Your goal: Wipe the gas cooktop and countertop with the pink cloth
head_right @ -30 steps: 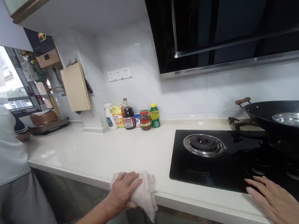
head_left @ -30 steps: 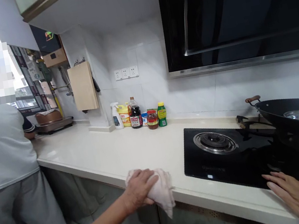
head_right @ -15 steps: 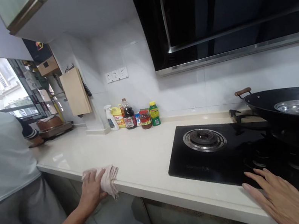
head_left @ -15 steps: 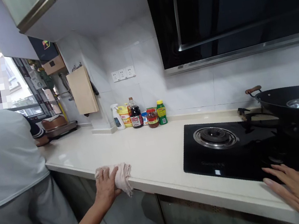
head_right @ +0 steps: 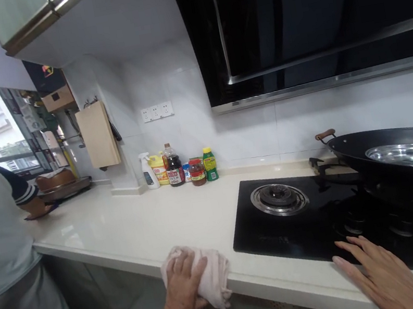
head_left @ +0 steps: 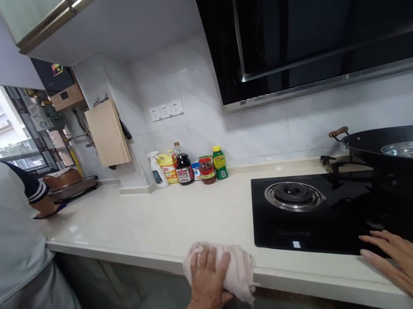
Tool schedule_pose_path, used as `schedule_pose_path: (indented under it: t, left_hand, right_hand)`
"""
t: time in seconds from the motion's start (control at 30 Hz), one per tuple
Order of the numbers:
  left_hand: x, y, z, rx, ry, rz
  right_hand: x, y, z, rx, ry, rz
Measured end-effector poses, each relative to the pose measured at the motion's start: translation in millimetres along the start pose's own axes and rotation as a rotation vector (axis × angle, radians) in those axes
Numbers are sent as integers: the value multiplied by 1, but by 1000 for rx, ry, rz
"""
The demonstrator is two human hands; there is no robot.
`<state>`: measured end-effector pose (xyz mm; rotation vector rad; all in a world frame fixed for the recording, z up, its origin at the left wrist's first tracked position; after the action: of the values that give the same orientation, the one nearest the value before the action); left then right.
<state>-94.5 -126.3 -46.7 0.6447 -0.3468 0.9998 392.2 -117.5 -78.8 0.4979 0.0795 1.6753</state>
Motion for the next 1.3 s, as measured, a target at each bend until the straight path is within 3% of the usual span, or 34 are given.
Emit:
schedule_pose_path:
  t: [0.1,0.17,0.23,0.33,0.57,0.7,0.9,1.03,1.17,1.3]
  left_hand:
    - [6,-20,0,-3,-54,-75]
    - [4,-18,1,5,-80,-162]
    - [-2,-4,1,14,-95,-247]
    - [-16,32,-2,17,-87,-269]
    - [-46,132,-17,-9,225,-36]
    - [-58,171,-15,48,323,79]
    - [-67,192,-3,204,407,562]
    - [-70,188,3,171,439,732]
    - [-74,192,-3,71,405,737]
    - [-73,196,-12,66,310,494]
  right_hand:
    - [-1,1,2,-5,30,-8]
    - [-2,0,2,4,54,-23]
    - [-4,-1,3,5,52,-40]
    - [-5,1,4,-20,21,-20]
    - [0,-3,-2,-8,20,-22]
    - [1,1,-1,-5,9,-30]
    - [0,12,5,-28,-23,-32]
    - [-2,16,7,-36,-26,-27]
    - [-3,17,8,-41,-19,-37]
    - [-3,17,7,-39,-23,-21]
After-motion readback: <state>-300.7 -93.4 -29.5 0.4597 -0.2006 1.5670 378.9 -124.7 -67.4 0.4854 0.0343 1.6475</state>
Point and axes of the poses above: each hand's wrist, its own x-axis towards the middle knuckle, its own z-axis out of the back of the hand, y = z × x, the point moved 7 cm from there along x, towards the middle knuckle, and after that the axes turned 13 degrees about y, right-handed, at the moved point
